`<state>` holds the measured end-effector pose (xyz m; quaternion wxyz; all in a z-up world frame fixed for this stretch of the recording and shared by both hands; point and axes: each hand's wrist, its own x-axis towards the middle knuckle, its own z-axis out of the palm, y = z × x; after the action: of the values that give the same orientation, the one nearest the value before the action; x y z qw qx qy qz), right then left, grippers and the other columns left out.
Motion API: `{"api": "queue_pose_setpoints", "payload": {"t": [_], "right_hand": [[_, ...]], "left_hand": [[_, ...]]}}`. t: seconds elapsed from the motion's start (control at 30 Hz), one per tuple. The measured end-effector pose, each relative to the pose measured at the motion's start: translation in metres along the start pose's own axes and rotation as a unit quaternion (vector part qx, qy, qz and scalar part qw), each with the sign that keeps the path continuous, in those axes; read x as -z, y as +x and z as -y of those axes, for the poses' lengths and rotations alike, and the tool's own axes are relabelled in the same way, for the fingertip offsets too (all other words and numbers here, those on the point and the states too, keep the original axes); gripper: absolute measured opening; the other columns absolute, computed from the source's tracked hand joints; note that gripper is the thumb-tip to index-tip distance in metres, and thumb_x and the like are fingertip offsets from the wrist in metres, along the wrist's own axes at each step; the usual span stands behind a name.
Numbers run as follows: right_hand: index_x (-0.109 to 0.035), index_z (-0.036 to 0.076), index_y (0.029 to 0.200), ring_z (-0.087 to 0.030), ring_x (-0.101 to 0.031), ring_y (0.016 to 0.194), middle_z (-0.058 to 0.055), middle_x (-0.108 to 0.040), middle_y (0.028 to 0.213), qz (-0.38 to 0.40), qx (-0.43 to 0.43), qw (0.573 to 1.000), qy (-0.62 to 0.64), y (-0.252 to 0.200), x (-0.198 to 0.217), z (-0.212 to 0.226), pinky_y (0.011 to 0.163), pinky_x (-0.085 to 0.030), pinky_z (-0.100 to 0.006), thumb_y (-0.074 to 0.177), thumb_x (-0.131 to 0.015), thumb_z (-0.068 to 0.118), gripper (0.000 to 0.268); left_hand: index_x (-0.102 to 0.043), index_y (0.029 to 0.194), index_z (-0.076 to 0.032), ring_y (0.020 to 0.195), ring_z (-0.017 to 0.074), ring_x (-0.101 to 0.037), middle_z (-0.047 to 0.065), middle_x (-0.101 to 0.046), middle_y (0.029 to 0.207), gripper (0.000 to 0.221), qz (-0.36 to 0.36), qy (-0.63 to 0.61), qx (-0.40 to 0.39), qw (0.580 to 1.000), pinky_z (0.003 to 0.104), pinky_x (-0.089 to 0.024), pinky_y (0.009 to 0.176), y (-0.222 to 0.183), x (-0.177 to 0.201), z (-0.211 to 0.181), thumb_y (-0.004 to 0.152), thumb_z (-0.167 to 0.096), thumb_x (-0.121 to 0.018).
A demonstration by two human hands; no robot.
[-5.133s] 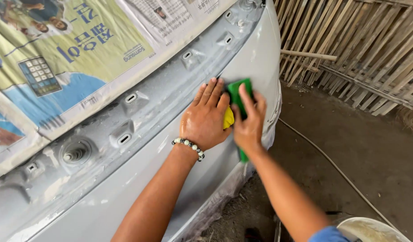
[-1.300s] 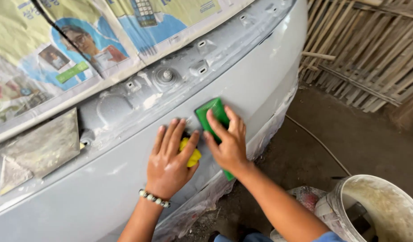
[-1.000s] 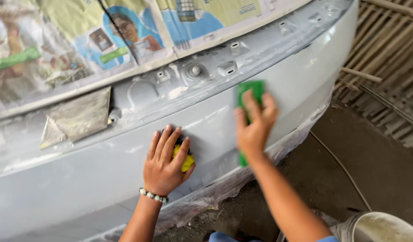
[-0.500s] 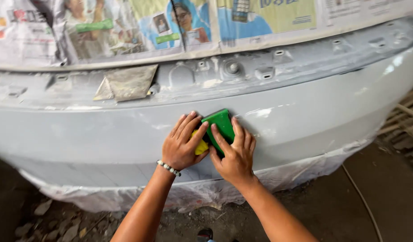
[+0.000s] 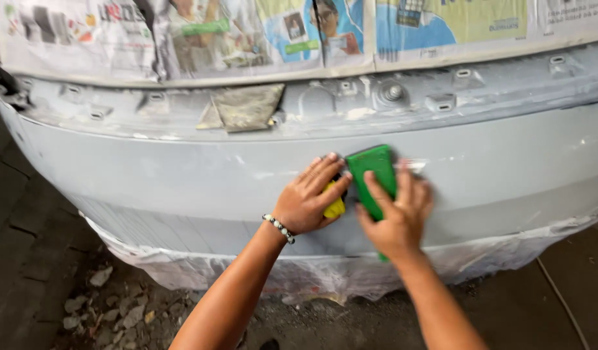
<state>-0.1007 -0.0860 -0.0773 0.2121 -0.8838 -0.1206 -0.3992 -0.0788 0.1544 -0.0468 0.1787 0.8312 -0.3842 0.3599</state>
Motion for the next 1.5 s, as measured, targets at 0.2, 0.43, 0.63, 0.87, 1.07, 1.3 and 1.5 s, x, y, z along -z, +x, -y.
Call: {"api": "queue_pose_setpoints", "payload": {"t": [0.2, 0.43, 0.63, 0.87, 1.07, 1.3, 1.5], "right_hand": [[-0.052, 0.018, 0.163, -0.048, -0.034, 0.151, -0.029, -0.027, 0.17, -0.09, -0.152, 0.984, 0.002, 0.003, -0.028, -0.007, 0.123, -0.023, -0.062, 0.103, -0.075, 0.032, 0.066], [-0.058, 0.019, 0.15, -0.046, -0.035, 0.143, -0.026, -0.032, 0.163, -0.058, -0.082, 0.995, -0.028, 0.006, -0.057, 0.091, 0.117, -0.026, -0.061, 0.089, -0.082, 0.027, 0.066], [-0.052, 0.021, 0.159, -0.047, -0.037, 0.147, -0.029, -0.029, 0.167, -0.113, -0.154, 0.981, -0.027, 0.018, -0.07, 0.125, 0.121, -0.029, -0.059, 0.098, -0.078, 0.023, 0.066], [-0.048, 0.028, 0.154, -0.045, -0.04, 0.141, -0.028, -0.035, 0.16, -0.03, -0.047, 0.995, -0.082, 0.012, -0.082, 0.16, 0.116, -0.027, -0.061, 0.091, -0.078, 0.036, 0.07], [-0.04, 0.027, 0.164, -0.047, -0.037, 0.142, -0.032, -0.029, 0.166, -0.101, -0.147, 0.983, -0.05, 0.028, -0.084, 0.156, 0.117, -0.029, -0.061, 0.1, -0.072, 0.029, 0.071], [-0.048, 0.029, 0.154, -0.043, -0.039, 0.14, -0.027, -0.037, 0.16, -0.023, 0.018, 0.999, -0.027, 0.007, -0.082, 0.135, 0.115, -0.029, -0.06, 0.087, -0.08, 0.037, 0.074], [-0.045, 0.024, 0.166, -0.049, -0.035, 0.145, -0.029, -0.029, 0.167, -0.09, -0.118, 0.988, -0.047, 0.003, -0.089, 0.148, 0.118, -0.029, -0.061, 0.101, -0.074, 0.033, 0.071]], "left_hand": [[-0.058, 0.142, -0.009, 0.145, 0.036, -0.045, 0.02, -0.049, 0.153, 0.075, 0.088, 0.034, -0.078, 0.992, 0.049, -0.036, 0.121, -0.05, 0.052, 0.053, 0.075, -0.033, -0.081], [-0.058, 0.14, -0.007, 0.144, 0.0343, -0.048, 0.017, -0.054, 0.149, 0.075, 0.055, -0.05, -0.047, 0.996, 0.048, -0.036, 0.124, -0.065, 0.083, 0.082, 0.074, -0.033, -0.082], [-0.06, 0.135, -0.004, 0.139, 0.0337, -0.053, 0.018, -0.059, 0.141, 0.067, 0.015, -0.066, -0.049, 0.996, 0.048, -0.039, 0.12, -0.09, 0.098, 0.11, 0.078, -0.032, -0.08], [-0.064, 0.109, -0.005, 0.135, 0.0364, -0.054, 0.017, -0.062, 0.125, 0.052, 0.031, -0.076, -0.048, 0.995, 0.051, -0.042, 0.118, -0.098, 0.118, 0.126, 0.069, -0.031, -0.082], [-0.063, 0.109, -0.005, 0.136, 0.0367, -0.053, 0.017, -0.061, 0.128, 0.052, -0.023, -0.024, -0.01, 0.999, 0.051, -0.043, 0.116, -0.108, 0.124, 0.126, 0.069, -0.031, -0.084], [-0.063, 0.108, -0.005, 0.135, 0.0359, -0.056, 0.015, -0.062, 0.128, 0.048, -0.051, 0.015, 0.0, 0.999, 0.05, -0.046, 0.116, -0.117, 0.119, 0.127, 0.07, -0.026, -0.083], [-0.064, 0.111, -0.004, 0.135, 0.0367, -0.055, 0.016, -0.062, 0.129, 0.055, -0.056, 0.03, 0.021, 0.998, 0.05, -0.045, 0.116, -0.116, 0.118, 0.126, 0.068, -0.032, -0.085]]}}
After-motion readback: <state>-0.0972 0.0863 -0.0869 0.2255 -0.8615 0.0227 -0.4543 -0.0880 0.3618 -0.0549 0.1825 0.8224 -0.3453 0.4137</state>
